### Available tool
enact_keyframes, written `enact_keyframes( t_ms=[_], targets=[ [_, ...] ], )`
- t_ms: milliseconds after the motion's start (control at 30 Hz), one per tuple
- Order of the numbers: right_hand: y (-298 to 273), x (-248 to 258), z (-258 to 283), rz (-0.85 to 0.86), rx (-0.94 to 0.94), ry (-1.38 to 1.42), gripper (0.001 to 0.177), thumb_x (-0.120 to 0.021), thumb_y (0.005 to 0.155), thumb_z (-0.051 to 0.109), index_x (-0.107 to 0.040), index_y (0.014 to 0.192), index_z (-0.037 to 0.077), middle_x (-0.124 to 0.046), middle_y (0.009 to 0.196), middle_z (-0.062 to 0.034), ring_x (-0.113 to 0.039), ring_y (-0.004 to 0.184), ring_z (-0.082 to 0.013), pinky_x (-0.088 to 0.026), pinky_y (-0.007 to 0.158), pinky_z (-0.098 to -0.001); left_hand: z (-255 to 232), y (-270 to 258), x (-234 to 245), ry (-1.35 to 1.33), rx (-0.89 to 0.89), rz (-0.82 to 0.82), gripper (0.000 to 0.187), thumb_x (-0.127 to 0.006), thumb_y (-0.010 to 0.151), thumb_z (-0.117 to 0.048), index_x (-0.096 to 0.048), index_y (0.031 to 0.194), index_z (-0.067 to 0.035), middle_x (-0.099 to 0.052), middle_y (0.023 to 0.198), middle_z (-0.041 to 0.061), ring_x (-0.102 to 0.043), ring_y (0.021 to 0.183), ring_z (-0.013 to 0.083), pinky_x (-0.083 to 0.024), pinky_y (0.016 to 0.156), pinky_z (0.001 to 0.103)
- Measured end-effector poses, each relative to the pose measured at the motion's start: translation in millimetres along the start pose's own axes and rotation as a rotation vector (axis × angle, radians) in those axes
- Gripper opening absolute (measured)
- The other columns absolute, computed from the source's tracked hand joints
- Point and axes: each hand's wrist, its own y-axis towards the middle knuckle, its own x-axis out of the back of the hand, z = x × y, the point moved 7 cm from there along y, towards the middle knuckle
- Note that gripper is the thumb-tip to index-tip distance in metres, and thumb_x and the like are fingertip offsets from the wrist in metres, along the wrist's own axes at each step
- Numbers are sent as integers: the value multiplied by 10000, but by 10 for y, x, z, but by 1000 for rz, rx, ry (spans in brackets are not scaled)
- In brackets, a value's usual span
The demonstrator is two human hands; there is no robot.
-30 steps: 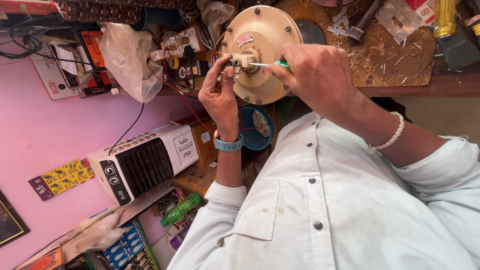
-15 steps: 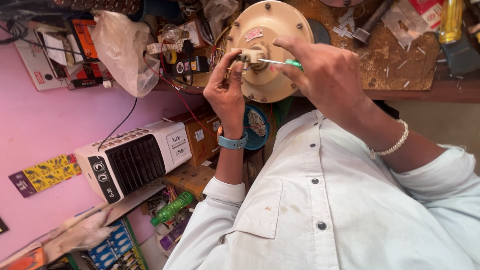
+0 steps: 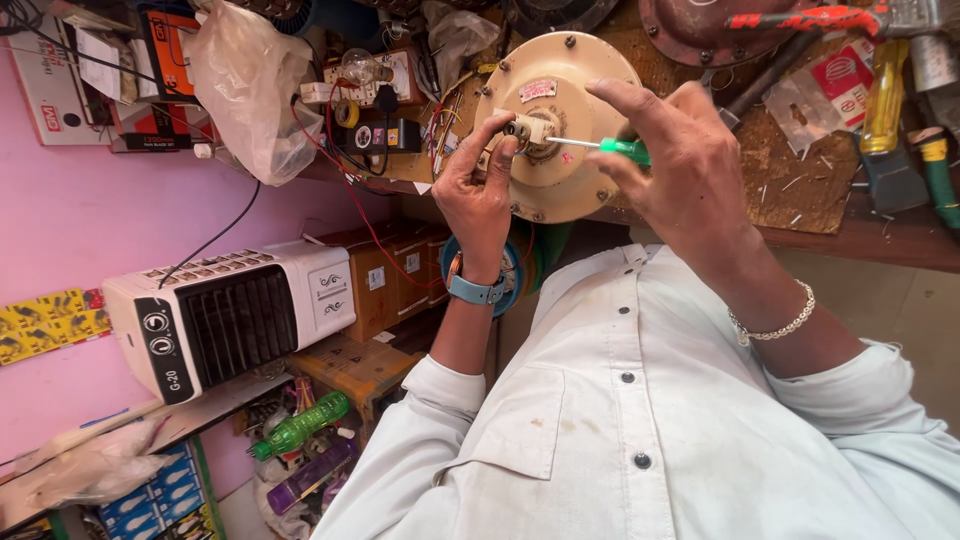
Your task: The person works on a circular electrical component, likely a fan motor base, using a screwdriver and pliers. They strip wire ends, connect wires to terminals, and tighten screws to secure the connections.
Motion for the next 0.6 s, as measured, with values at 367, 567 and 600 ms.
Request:
enact_keyframes(
  t_ms=[367, 567, 600],
  targets=[
    [-70, -176, -212, 167, -144, 34, 362, -784, 1019, 233, -632, 1313, 87, -705, 841, -147, -715, 718, -290, -553, 649, -400, -56, 6, 4, -26, -65, 17, 250, -755, 999, -197, -760, 1227, -94, -776, 1015, 26, -602, 784, 33, -455, 642, 210],
    [44, -32, 50, 96, 92, -4, 505, -776, 870, 270, -594, 1293, 61, -710, 951, -180, -691, 788, -337, -563, 711, -425, -86, 13, 0, -1, -86, 28, 252, -728, 1017, -223, -749, 1230, -89, -773, 1085, 50, -652, 843, 60, -494, 670, 222],
    [42, -53, 33, 132, 90, -7, 516, -785, 858, 286, -591, 1279, 59, -696, 945, -181, -694, 813, -339, -562, 716, -427, -99, 2, -5, 4, -97, 31, 251, -718, 1027, -231, -745, 1232, -89, -769, 1105, 54, -670, 867, 68, -510, 683, 226]
  ],
)
